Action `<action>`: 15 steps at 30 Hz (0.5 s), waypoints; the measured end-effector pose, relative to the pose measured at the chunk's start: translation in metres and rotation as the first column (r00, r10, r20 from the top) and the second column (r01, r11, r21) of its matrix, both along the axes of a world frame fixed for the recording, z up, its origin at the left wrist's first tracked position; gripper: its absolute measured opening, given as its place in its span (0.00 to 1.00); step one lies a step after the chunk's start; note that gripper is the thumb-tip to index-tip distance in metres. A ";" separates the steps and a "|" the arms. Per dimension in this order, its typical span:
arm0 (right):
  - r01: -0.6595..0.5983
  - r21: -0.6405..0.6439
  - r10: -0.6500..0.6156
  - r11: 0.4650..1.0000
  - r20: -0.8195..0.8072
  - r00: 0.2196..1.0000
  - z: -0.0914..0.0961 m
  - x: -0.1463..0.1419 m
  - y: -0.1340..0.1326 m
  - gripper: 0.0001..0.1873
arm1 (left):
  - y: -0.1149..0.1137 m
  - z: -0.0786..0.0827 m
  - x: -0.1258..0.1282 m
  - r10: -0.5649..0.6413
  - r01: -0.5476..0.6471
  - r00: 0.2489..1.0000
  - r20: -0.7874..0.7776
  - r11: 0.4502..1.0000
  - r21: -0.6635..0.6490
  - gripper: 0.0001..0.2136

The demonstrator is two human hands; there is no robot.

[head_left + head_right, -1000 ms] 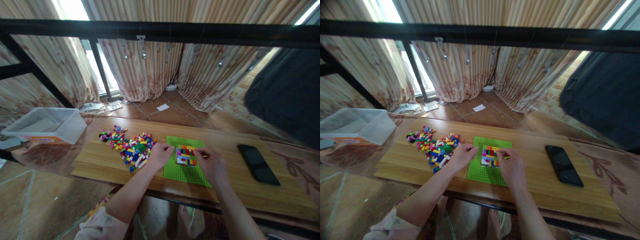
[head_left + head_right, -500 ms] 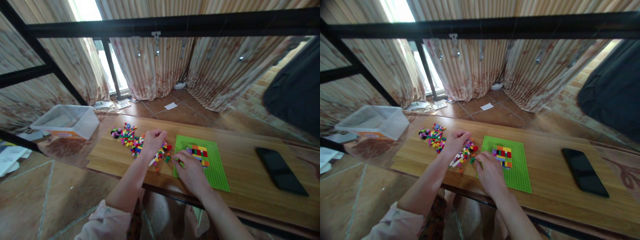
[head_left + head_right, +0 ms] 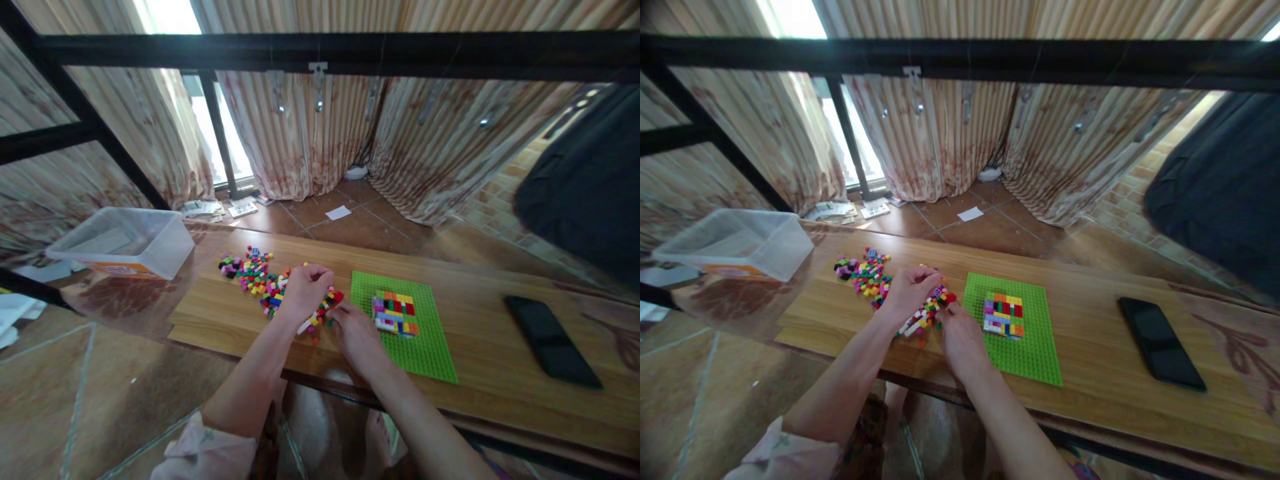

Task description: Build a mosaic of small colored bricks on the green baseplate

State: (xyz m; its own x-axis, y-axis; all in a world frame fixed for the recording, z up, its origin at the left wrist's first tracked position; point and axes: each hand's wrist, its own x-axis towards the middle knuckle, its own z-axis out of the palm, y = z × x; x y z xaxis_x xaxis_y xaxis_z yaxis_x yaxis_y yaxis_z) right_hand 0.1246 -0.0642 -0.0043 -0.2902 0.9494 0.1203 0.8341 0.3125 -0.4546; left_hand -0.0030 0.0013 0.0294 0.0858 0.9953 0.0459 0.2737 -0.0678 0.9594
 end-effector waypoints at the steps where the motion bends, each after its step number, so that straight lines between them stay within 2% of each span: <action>1: -0.006 0.007 0.006 1.000 0.005 1.000 0.000 -0.001 0.000 0.16 | 0.000 0.000 0.000 -0.006 0.006 1.000 -0.008 1.000 0.002 0.10; 5: 0.021 0.049 -0.019 0.999 -0.033 0.999 0.001 -0.001 -0.002 0.15 | 0.000 -0.001 0.001 -0.033 0.033 0.999 -0.021 0.999 0.005 0.10; 9: 0.091 0.148 -0.056 0.985 -0.226 0.972 0.012 0.009 -0.001 0.15 | -0.001 -0.001 0.004 -0.036 0.036 0.999 -0.041 0.999 0.016 0.11; 13: 0.249 0.192 -0.143 0.949 -0.443 0.885 0.024 0.038 0.003 0.12 | -0.004 0.000 0.008 -0.074 0.075 0.996 -0.057 0.997 0.017 0.10; 15: 0.358 0.107 -0.241 0.928 -0.562 0.791 0.026 0.057 0.006 0.12 | -0.006 0.001 0.011 -0.108 0.108 0.992 -0.067 0.994 0.000 0.10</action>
State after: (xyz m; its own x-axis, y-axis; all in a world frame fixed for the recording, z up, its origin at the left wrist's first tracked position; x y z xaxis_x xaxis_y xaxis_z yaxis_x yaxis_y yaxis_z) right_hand 0.1813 -0.0586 0.0219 0.1700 0.9160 0.3633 0.5466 0.2191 -0.8082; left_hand 0.0085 -0.0051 0.0306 0.1955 0.9799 0.0397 0.3285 -0.1036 0.9388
